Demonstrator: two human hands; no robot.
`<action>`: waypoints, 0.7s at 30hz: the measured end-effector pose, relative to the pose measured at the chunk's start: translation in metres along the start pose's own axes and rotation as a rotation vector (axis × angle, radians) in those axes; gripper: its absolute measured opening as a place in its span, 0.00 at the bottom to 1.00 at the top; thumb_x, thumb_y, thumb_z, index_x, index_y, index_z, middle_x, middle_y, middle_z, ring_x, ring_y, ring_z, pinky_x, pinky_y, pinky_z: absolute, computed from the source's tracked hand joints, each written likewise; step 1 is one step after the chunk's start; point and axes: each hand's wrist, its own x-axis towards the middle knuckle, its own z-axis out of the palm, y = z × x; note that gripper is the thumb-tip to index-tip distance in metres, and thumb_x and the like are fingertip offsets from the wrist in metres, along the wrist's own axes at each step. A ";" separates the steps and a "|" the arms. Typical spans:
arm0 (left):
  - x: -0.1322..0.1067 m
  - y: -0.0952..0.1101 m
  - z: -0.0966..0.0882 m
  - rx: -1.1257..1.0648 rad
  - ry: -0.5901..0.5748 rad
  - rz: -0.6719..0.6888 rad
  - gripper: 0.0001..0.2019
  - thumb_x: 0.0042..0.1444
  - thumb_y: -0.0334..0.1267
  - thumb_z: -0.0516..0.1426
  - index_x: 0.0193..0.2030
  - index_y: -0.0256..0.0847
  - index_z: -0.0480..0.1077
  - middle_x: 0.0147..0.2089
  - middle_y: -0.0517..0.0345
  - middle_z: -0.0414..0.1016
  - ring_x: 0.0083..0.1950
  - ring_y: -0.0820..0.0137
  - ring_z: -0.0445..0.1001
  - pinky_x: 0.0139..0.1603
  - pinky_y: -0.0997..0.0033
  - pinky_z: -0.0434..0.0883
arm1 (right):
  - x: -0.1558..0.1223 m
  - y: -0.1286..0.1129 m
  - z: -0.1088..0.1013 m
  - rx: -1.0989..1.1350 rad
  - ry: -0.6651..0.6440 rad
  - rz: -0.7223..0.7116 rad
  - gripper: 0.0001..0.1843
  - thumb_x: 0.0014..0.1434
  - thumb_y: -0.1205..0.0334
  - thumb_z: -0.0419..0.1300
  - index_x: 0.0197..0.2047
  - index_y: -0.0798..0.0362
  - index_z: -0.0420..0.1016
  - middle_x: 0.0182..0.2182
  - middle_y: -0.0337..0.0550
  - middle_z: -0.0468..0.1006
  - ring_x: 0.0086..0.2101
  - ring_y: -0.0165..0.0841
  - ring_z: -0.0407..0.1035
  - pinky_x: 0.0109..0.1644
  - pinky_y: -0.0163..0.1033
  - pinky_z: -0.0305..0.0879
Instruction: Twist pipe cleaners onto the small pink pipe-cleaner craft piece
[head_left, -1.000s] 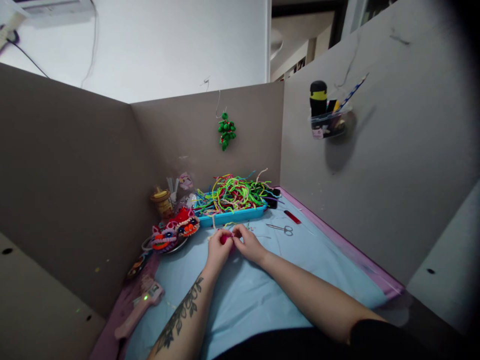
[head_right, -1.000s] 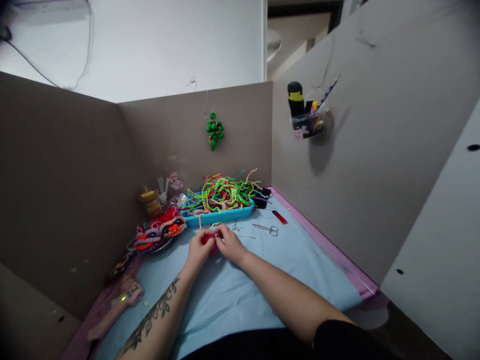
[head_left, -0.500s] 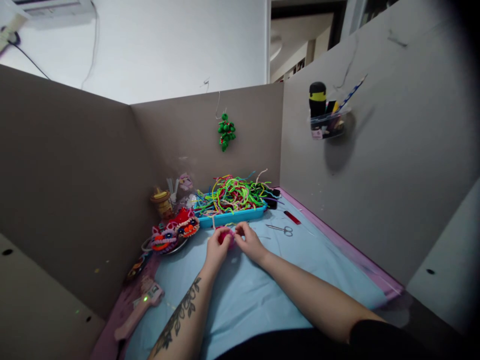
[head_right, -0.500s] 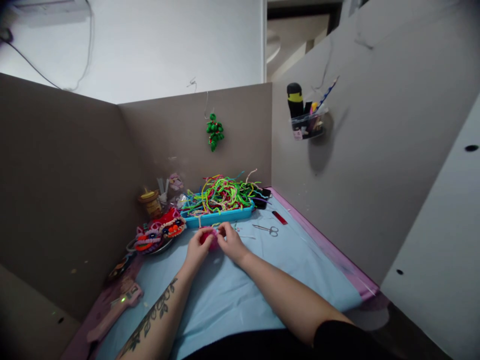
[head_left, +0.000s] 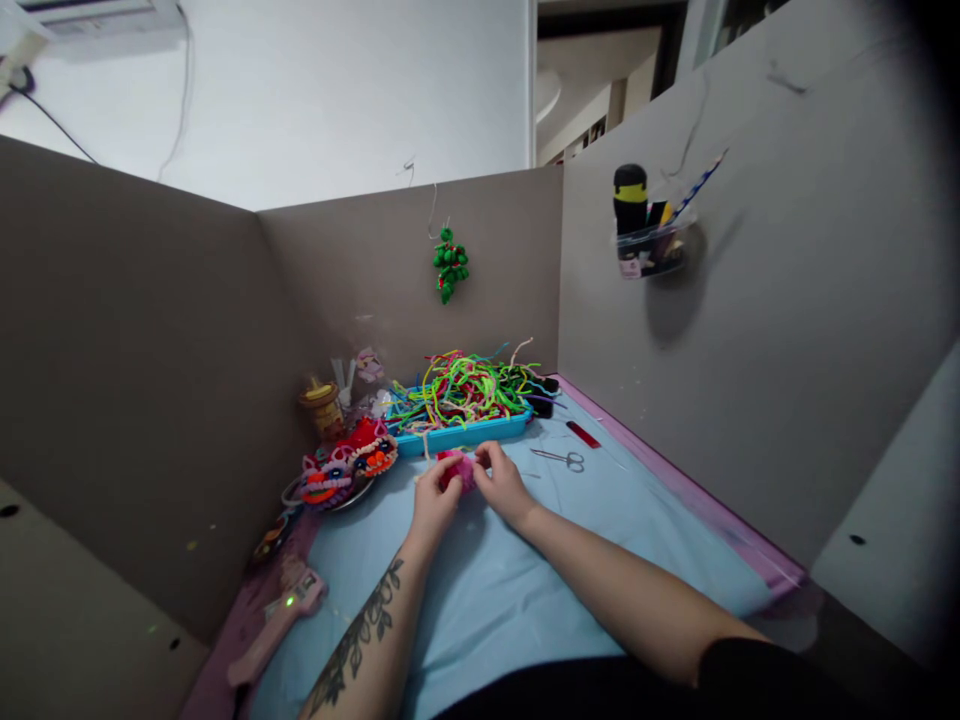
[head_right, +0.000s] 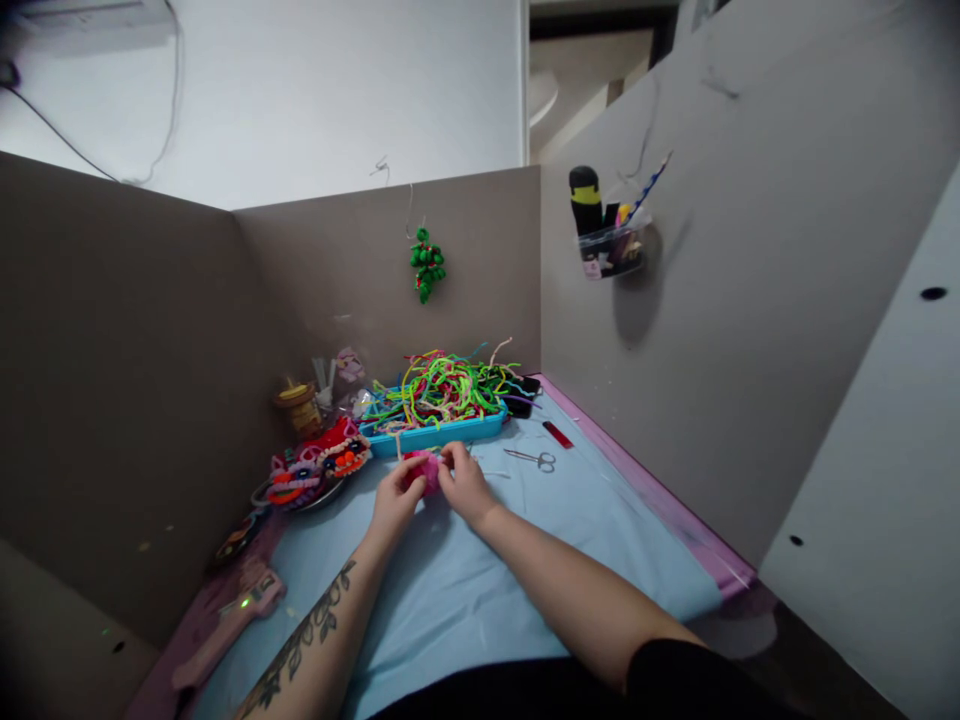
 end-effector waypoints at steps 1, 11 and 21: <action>0.000 0.000 0.000 0.003 0.000 0.005 0.17 0.49 0.32 0.54 0.46 0.39 0.73 0.46 0.52 0.77 0.45 0.65 0.74 0.48 0.65 0.70 | 0.000 -0.001 0.000 0.004 -0.005 0.001 0.07 0.53 0.67 0.51 0.37 0.52 0.62 0.31 0.41 0.70 0.32 0.34 0.67 0.38 0.41 0.65; -0.001 0.002 0.000 0.040 0.011 0.029 0.16 0.49 0.32 0.54 0.45 0.39 0.74 0.44 0.52 0.77 0.43 0.65 0.74 0.46 0.65 0.70 | 0.000 0.000 0.001 0.041 -0.029 -0.023 0.07 0.51 0.67 0.51 0.36 0.51 0.61 0.29 0.39 0.69 0.30 0.33 0.67 0.37 0.39 0.65; -0.004 0.008 0.000 0.106 0.016 0.064 0.15 0.49 0.33 0.55 0.44 0.40 0.74 0.39 0.55 0.78 0.35 0.68 0.74 0.40 0.70 0.70 | 0.001 -0.001 -0.001 -0.022 -0.029 -0.059 0.07 0.52 0.68 0.51 0.36 0.51 0.63 0.29 0.39 0.70 0.31 0.33 0.66 0.36 0.38 0.62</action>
